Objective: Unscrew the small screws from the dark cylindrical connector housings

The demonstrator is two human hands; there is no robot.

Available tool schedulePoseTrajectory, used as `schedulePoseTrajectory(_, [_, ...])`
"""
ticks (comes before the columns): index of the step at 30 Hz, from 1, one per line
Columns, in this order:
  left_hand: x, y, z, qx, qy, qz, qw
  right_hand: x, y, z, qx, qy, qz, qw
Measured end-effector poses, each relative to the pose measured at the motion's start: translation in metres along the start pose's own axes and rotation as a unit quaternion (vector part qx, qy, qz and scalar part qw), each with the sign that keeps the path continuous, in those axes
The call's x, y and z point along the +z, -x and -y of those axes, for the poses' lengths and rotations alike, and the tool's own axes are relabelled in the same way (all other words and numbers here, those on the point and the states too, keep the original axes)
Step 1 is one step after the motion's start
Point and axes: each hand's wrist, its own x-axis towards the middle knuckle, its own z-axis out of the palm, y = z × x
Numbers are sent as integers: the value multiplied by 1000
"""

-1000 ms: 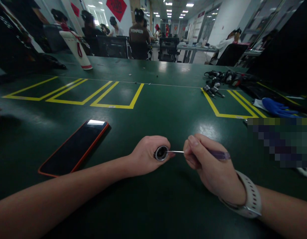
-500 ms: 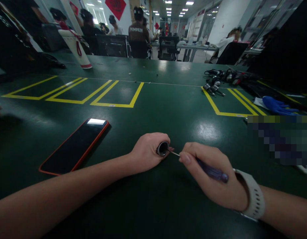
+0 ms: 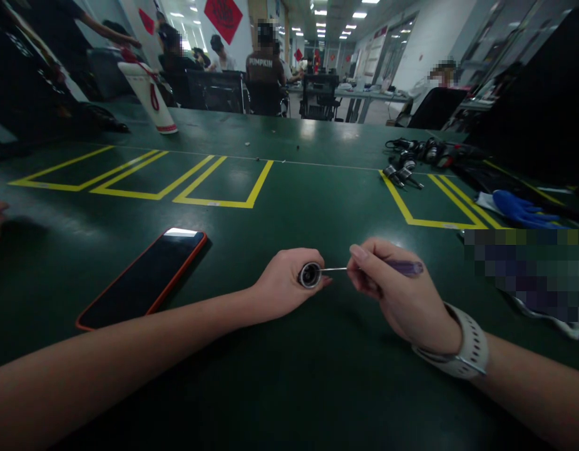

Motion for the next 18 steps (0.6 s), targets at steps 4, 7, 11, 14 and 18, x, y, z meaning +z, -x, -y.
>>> schedulePoseTrajectory(4, [-1,-14,1,-22,25,-20,999,-10,-8,7,-74,128,24,989])
schedulePoseTrajectory(7, [-3,-25,2,-24,45,-32,998,-16,-16,15,-92,175,64,978])
schedulePoseTrajectory(11, [-6,-38,6,-29,69,-39,996,-24,-31,26,-125,245,88,957])
schedulePoseTrajectory(14, [-7,-47,11,-33,63,-50,996,-29,-45,32,-152,287,86,942])
schedulePoseTrajectory(18, [-9,-57,17,-29,38,-46,998,-32,-57,35,-195,335,89,918])
